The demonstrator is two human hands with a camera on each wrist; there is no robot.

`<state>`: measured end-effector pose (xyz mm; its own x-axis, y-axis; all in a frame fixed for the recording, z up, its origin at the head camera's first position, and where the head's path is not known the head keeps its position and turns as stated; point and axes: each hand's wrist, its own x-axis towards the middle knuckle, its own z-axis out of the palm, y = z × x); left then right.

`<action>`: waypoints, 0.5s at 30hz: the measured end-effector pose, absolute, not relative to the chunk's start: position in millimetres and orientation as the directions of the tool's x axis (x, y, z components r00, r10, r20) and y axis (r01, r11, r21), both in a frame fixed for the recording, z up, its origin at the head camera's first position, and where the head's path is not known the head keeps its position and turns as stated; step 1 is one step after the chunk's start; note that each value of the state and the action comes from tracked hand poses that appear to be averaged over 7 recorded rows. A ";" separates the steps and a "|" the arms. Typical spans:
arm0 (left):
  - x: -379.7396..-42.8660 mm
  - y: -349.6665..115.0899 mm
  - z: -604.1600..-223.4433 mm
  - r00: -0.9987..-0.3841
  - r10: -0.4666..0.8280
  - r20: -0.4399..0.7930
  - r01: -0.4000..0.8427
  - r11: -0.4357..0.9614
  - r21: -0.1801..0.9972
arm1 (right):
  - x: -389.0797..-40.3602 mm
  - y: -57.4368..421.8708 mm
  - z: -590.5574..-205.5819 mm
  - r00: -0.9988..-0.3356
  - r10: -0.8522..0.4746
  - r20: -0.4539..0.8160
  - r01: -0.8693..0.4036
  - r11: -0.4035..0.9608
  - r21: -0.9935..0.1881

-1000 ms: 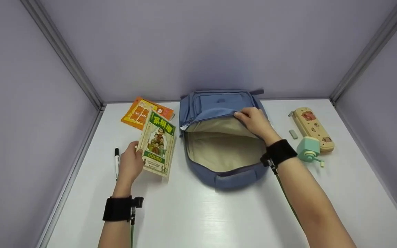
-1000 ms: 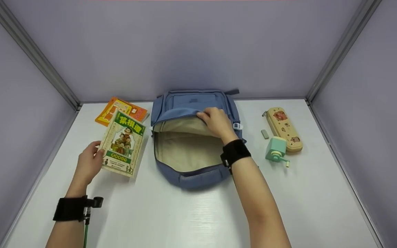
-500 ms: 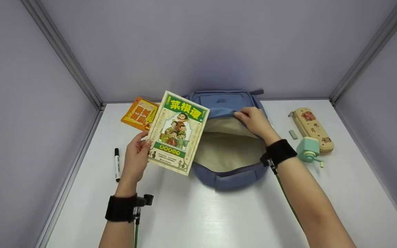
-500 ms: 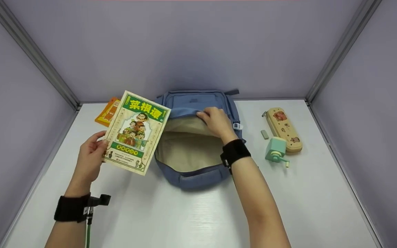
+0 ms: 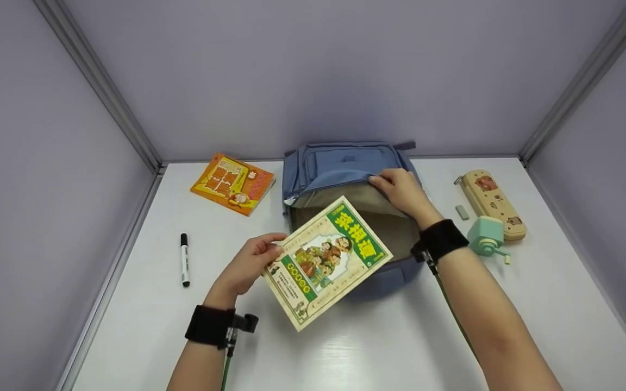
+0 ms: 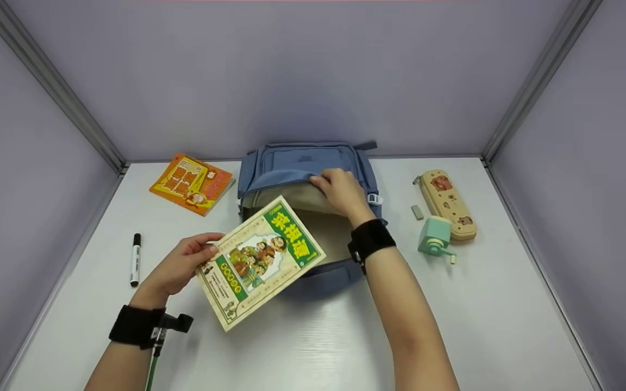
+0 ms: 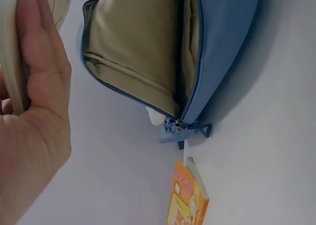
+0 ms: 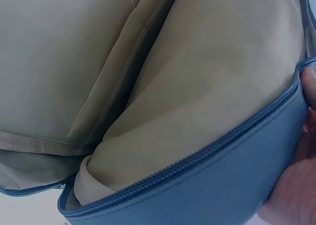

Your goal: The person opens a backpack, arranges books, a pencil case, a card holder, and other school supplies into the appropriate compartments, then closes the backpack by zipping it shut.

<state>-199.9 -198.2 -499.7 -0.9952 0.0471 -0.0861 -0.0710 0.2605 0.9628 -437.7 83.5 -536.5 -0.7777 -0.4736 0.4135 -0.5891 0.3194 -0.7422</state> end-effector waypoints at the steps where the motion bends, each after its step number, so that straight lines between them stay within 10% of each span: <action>1: -201.6 -197.4 -502.7 -0.993 0.047 -0.109 -0.093 0.271 0.958 | -437.8 83.6 -536.4 -0.777 -0.472 0.416 -0.590 0.317 -0.742; 15: -229.1 -186.3 -529.0 -0.949 -0.154 -0.276 -0.307 0.236 0.922 | -435.7 84.0 -535.7 -0.764 -0.488 0.422 -0.600 0.295 -0.744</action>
<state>-229.1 -186.3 -529.0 -0.9487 -0.1544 -0.2759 -0.3066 0.2358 0.9222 -435.7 84.0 -535.7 -0.7639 -0.4881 0.4221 -0.5996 0.2953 -0.7438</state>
